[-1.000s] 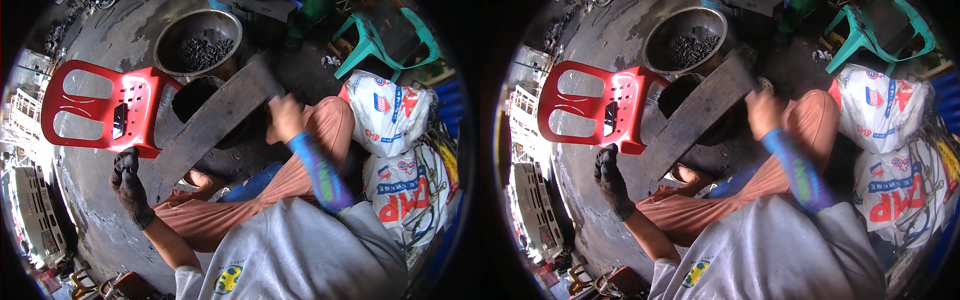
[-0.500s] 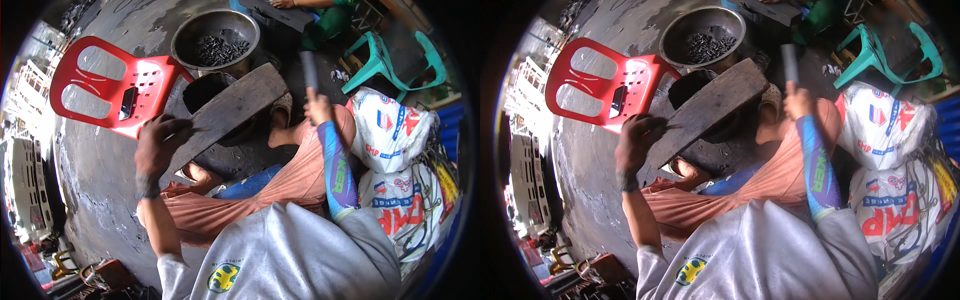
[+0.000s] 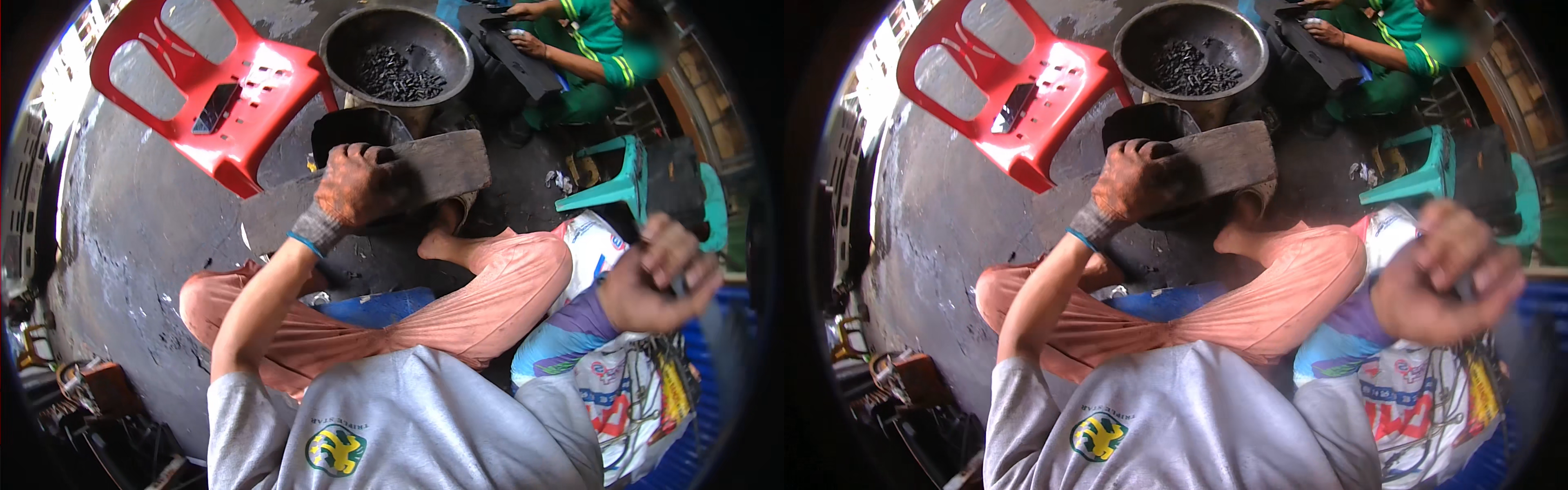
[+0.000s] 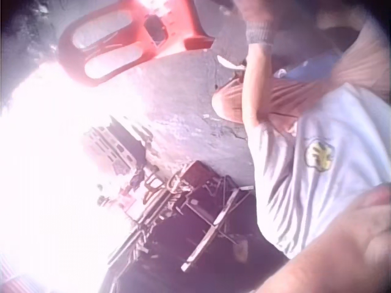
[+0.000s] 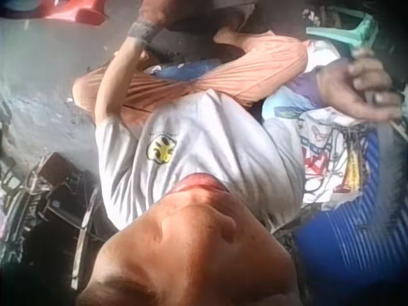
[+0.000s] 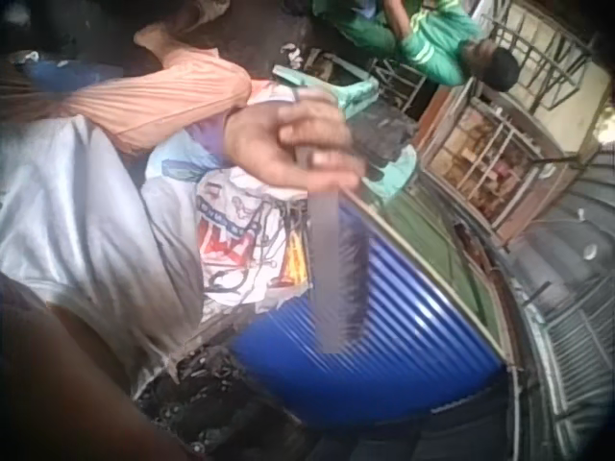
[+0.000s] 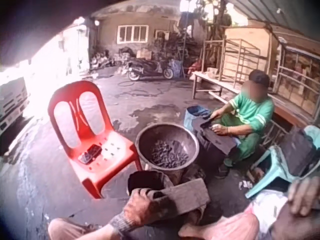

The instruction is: Cleaning and preparing a rubber tire patch or section using a wire brush and manual tools.

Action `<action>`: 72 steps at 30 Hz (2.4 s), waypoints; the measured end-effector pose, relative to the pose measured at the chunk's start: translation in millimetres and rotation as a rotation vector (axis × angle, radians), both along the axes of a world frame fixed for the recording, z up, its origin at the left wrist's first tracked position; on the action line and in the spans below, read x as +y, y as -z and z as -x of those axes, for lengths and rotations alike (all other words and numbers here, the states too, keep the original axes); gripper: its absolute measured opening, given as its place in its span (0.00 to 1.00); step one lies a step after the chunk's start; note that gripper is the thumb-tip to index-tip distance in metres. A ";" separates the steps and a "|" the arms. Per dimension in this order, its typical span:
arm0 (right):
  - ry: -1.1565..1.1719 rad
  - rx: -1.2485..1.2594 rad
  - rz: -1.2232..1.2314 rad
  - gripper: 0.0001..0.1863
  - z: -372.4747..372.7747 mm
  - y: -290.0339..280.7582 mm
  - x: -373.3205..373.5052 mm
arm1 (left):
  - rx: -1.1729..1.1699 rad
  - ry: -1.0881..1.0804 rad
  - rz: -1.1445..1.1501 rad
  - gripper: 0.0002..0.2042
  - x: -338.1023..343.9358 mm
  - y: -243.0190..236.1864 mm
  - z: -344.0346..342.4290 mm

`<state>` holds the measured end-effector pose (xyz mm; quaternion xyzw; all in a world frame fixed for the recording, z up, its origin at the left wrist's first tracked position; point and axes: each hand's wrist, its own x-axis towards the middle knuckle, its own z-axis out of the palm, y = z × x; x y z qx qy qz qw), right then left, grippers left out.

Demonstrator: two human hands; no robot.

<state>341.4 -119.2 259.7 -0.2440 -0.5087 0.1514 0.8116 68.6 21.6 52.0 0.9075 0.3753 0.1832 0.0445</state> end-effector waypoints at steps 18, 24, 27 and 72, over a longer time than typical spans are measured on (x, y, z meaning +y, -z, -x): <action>0.307 0.133 -0.435 0.11 -64.5 78.1 32.1 | -0.241 -0.596 0.058 0.41 -37.5 27.5 2.0; -0.132 -0.111 1.291 0.22 56.2 219.9 9.5 | 0.175 -0.559 0.001 0.34 -32.0 40.5 6.3; -0.247 -0.058 1.419 0.22 85.0 208.9 16.2 | 0.130 -0.301 0.155 0.38 -36.5 38.8 37.1; -0.229 -0.412 1.510 0.29 87.9 223.8 -21.8 | -0.214 -0.493 -0.043 0.17 -27.8 68.3 22.6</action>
